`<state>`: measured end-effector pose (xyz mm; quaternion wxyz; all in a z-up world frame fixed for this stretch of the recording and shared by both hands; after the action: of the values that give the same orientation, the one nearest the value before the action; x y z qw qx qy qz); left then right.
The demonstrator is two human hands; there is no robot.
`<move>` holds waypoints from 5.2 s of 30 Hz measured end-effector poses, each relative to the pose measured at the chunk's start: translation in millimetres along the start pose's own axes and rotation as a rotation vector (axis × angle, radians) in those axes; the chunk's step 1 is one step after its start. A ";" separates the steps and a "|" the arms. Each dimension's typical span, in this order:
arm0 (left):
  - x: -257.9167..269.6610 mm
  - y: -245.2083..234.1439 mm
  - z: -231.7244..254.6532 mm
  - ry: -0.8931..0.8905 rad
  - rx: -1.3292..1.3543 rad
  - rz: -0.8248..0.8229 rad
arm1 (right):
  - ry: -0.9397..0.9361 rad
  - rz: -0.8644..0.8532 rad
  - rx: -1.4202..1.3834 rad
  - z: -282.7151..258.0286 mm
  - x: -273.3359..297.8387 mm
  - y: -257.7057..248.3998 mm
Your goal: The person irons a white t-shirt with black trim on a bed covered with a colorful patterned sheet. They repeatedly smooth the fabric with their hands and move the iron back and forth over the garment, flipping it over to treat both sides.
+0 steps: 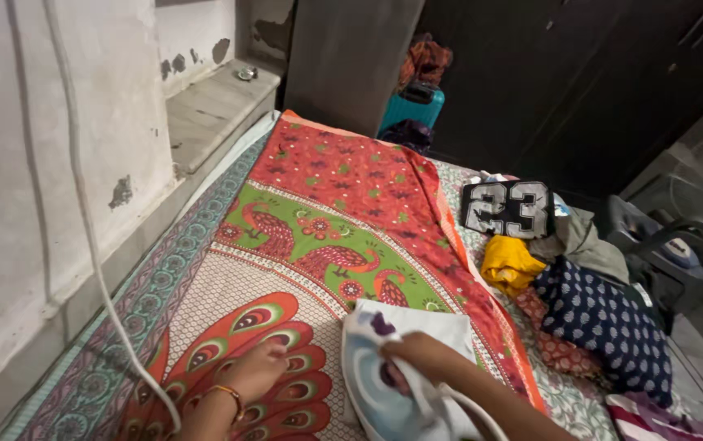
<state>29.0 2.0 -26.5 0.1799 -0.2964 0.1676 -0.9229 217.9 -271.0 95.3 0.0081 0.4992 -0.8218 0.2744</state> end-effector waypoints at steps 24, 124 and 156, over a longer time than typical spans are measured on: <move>65.2 78.9 79.9 0.605 -0.353 0.399 | 0.109 0.095 0.212 16.1 78.0 -49.2; -5.5 161.7 42.7 0.212 -0.141 0.671 | 0.090 1.027 -0.649 144.2 186.1 -172.4; -3.2 161.4 214.8 0.055 1.523 -0.330 | 0.056 1.034 -0.763 137.2 182.2 -175.8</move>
<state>199.5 -182.1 69.7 0.1900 -0.0893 -0.5541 -0.8056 307.3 -544.3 109.0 0.0730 -0.0067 -0.9957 -0.0560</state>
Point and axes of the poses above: each hand's wrist, its own x-axis away from the middle knuckle, its own y-axis out of the palm, z = x × y, the point moved 1 cm from there along -x, towards the middle knuckle, and after that the axes turned 14 degrees about -y, right-handed, at the moved point
